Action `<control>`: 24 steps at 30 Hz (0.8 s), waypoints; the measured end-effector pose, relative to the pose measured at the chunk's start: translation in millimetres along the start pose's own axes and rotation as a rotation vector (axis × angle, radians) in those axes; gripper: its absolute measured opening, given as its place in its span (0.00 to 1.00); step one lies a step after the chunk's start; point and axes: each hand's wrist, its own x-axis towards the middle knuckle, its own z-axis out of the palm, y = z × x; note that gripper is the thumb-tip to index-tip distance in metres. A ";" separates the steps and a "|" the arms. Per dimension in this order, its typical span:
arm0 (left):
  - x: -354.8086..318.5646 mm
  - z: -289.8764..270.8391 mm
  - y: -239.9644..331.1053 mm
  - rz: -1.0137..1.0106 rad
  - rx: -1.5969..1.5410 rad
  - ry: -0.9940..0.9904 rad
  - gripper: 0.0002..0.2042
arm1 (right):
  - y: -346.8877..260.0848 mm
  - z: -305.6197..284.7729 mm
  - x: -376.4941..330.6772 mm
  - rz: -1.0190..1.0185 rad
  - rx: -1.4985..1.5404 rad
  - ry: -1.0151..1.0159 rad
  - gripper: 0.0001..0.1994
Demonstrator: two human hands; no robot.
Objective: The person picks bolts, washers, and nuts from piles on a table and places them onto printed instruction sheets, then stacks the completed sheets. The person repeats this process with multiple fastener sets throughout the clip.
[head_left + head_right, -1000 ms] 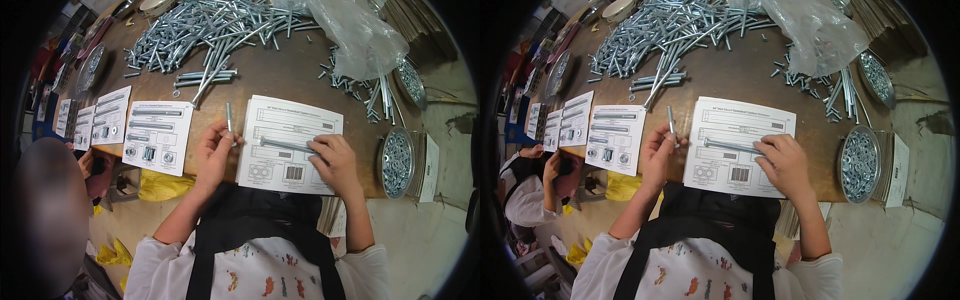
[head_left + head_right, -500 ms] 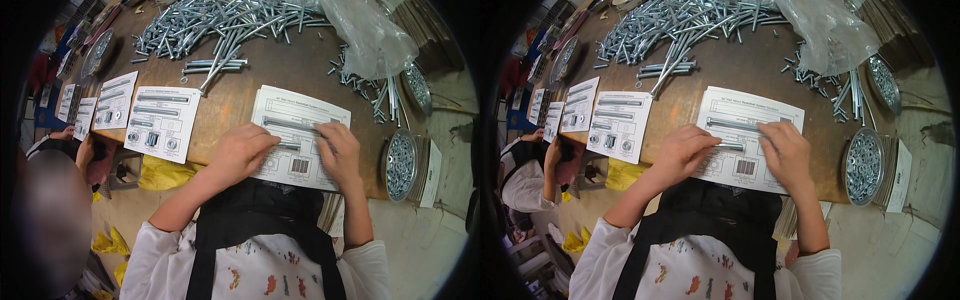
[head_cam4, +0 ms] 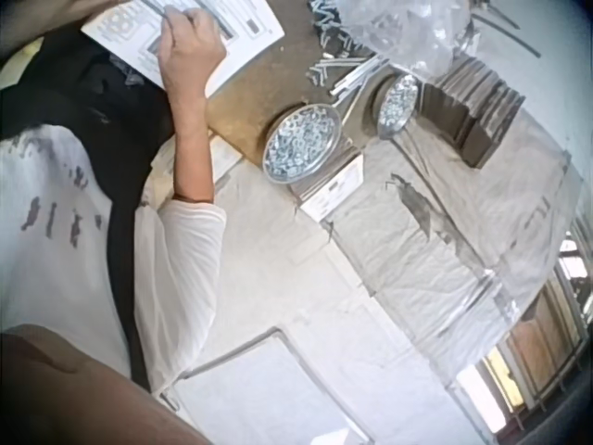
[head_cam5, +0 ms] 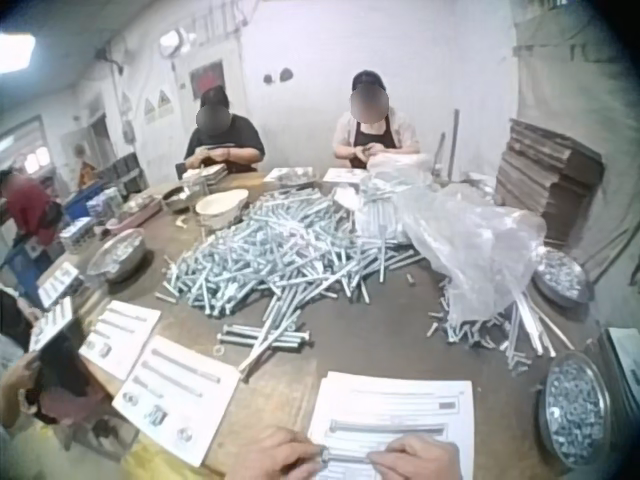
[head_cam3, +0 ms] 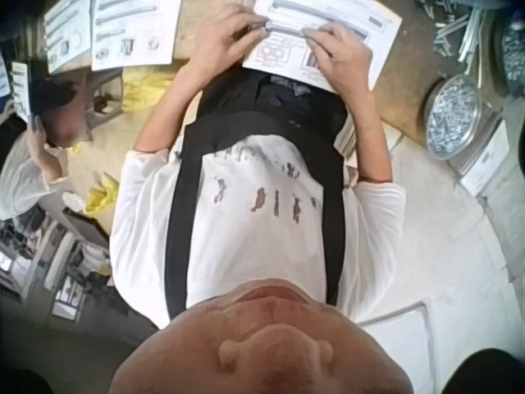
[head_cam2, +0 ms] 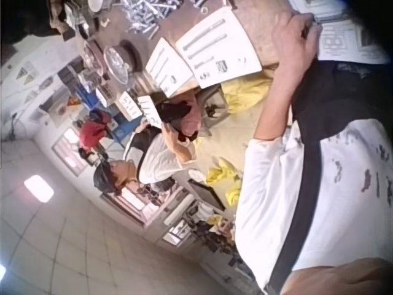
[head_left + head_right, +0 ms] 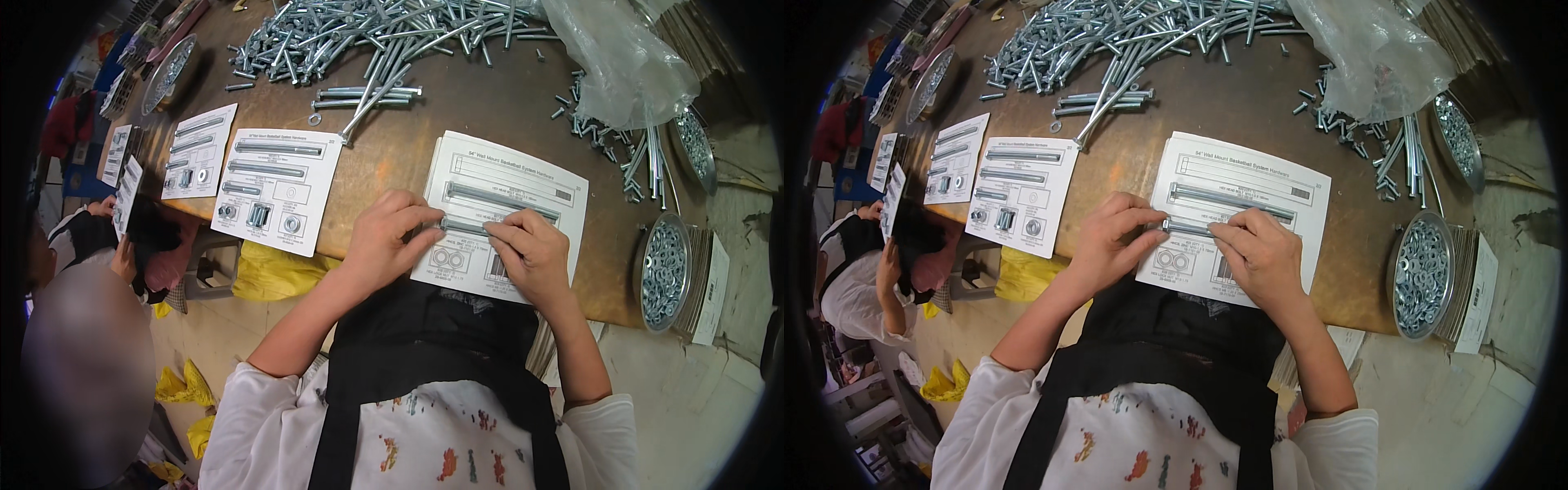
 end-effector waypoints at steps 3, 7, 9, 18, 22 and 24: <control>4.1 -0.3 -1.0 0.013 0.001 -0.036 0.16 | 0.7 -0.9 -0.5 0.014 0.030 0.010 0.10; 9.6 -6.6 6.2 -0.175 -0.205 -0.050 0.15 | 4.1 -26.7 -2.5 0.311 0.170 0.118 0.14; 17.7 -7.1 -2.0 -0.138 -0.193 0.007 0.13 | 25.1 -44.7 -10.2 0.362 0.091 0.190 0.16; 50.4 1.3 -5.9 -0.130 -0.110 -0.067 0.10 | 49.8 -51.1 -18.9 0.348 0.031 0.142 0.09; 54.1 2.0 -5.1 -0.101 -0.078 -0.080 0.09 | 52.9 -48.1 -21.8 0.331 0.043 0.178 0.08; 52.9 1.2 -9.1 -0.082 -0.055 -0.078 0.09 | 55.1 -48.9 -22.0 0.273 0.009 0.170 0.08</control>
